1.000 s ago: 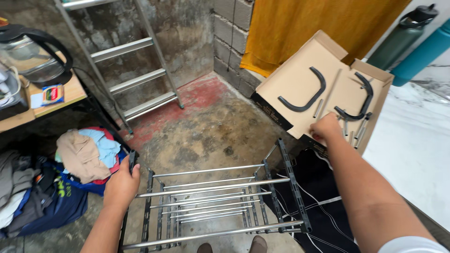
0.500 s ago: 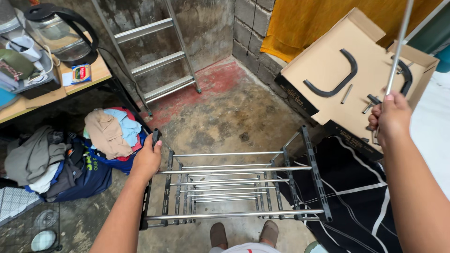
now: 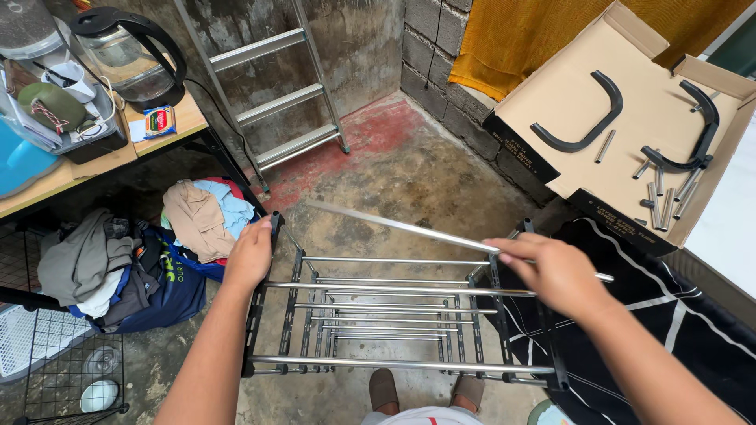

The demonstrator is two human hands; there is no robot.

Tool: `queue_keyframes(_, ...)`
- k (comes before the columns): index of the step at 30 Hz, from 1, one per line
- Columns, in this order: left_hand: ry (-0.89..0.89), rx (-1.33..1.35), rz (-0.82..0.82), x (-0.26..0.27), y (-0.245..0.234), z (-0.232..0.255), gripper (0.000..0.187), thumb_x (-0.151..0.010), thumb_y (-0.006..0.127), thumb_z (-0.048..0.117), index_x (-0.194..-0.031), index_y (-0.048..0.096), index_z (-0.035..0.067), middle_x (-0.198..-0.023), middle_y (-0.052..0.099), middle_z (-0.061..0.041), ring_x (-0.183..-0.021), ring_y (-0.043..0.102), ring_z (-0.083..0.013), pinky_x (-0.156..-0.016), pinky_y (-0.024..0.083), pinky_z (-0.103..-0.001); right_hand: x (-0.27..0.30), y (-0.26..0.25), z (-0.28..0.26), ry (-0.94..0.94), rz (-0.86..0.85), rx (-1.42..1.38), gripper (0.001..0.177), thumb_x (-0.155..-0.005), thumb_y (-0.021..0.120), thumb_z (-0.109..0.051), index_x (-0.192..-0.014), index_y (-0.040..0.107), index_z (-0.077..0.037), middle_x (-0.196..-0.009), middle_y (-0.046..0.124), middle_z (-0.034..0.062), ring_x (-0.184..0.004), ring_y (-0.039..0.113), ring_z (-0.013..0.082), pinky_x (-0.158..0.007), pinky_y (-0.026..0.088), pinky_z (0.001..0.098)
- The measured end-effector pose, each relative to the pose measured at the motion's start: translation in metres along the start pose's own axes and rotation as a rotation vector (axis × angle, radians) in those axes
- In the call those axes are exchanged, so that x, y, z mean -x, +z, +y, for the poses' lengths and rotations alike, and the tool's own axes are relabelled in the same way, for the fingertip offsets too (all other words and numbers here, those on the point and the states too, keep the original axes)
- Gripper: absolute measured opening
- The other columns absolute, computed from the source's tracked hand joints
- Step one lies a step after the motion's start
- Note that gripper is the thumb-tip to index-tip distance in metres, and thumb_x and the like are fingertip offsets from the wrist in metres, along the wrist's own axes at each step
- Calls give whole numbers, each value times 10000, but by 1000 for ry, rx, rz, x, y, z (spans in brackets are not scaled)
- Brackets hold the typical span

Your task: The person assembles a metal shoe rack by inserting curved plastic feet and horizontal metal rods into the frame, then securing them with small fasteners. The rack is built on the floor next to a cardboard box containing parts.

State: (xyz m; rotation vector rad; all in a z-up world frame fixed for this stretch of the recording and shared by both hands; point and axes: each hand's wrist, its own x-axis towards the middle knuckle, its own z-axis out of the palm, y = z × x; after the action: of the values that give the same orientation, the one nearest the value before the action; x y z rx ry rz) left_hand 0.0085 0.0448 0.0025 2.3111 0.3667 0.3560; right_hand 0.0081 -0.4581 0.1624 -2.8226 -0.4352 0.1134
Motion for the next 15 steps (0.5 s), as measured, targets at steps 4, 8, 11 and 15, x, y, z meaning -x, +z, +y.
queue_keyframes(4, -51, 179, -44, -25, 16, -21, 499, -1043, 392, 344, -1407, 632, 100, -1329, 671, -170, -1274, 590, -297, -1091, 388, -344, 0, 10, -28, -94, 10, -3, 345, -907, 627, -286, -1219, 755, -359, -855, 706, -6, -793, 689, 243, -697, 558, 390)
queue_keyframes(8, -234, 708, -123, -30, 19, -14, 482, -1042, 421, 317, -1380, 647, 58, -1344, 691, -93, -1194, 613, -195, -1023, 427, -271, 1, 19, -40, -100, -6, -49, 300, -911, 630, -286, -1179, 757, -330, -857, 716, -3, -799, 693, 248, -701, 554, 390)
queue_keyframes(11, -382, 813, -135, -21, 13, 0, 481, -1024, 416, 312, -1386, 637, 84, -1350, 678, -28, -1183, 622, -125, -1009, 432, -243, 2, 23, -44, -87, -29, -63, 305, -910, 633, -283, -1186, 754, -325, -864, 723, -7, -800, 693, 252, -701, 551, 393)
queue_keyframes(15, -417, 840, -140, -14, 5, 15, 474, -1022, 428, 298, -1398, 637, 98, -1356, 671, -25, -1168, 616, -125, -1005, 433, -248, 0, 27, -45, -32, -83, -98, 355, -912, 629, -286, -1236, 760, -347, -857, 734, -10, -785, 699, 248, -700, 553, 392)
